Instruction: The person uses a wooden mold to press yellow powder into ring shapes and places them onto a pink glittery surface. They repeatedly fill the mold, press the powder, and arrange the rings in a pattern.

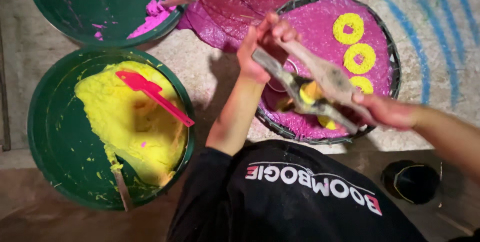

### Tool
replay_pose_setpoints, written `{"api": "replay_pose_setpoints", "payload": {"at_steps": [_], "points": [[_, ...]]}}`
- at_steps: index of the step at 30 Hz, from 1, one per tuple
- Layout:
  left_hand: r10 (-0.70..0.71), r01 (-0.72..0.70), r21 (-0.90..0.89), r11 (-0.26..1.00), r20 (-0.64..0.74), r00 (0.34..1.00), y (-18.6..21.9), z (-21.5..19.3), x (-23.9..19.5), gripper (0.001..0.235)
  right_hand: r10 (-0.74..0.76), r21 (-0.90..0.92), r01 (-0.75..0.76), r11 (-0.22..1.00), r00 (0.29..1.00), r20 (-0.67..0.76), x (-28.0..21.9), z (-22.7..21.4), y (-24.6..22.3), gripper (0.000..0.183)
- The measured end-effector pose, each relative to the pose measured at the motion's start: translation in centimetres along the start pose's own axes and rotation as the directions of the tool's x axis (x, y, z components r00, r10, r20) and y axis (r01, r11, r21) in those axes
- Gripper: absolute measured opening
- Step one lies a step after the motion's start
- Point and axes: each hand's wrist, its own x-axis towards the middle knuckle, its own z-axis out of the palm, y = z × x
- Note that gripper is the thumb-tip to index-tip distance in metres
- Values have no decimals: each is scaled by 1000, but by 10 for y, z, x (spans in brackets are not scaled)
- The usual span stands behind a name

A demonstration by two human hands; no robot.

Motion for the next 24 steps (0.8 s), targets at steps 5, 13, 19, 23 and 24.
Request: {"api": "replay_pose_setpoints", "payload": {"at_steps": [5,13,19,23,24], "points": [[102,-108,-117,987,-60,993,14,-36,23,27,15,-175,-46,984,984,-175,8,-24,-44,86],[141,-135,-230,964,13,990,45,-55,16,25,-113,-415,-23,909,947,-301,31,21,-96,86],[151,-163,-267,950,-63,986,24,-74,0,22,21,-406,-166,899,941,-339,19,27,-101,86],[144,-161,-260,952,-82,986,8,-88,13,20,-22,-473,-217,854,893,-449,8,22,-104,77],[138,-153,-260,953,-73,988,8,-90,18,20,-52,-473,-199,858,883,-466,8,22,-104,75]]}}
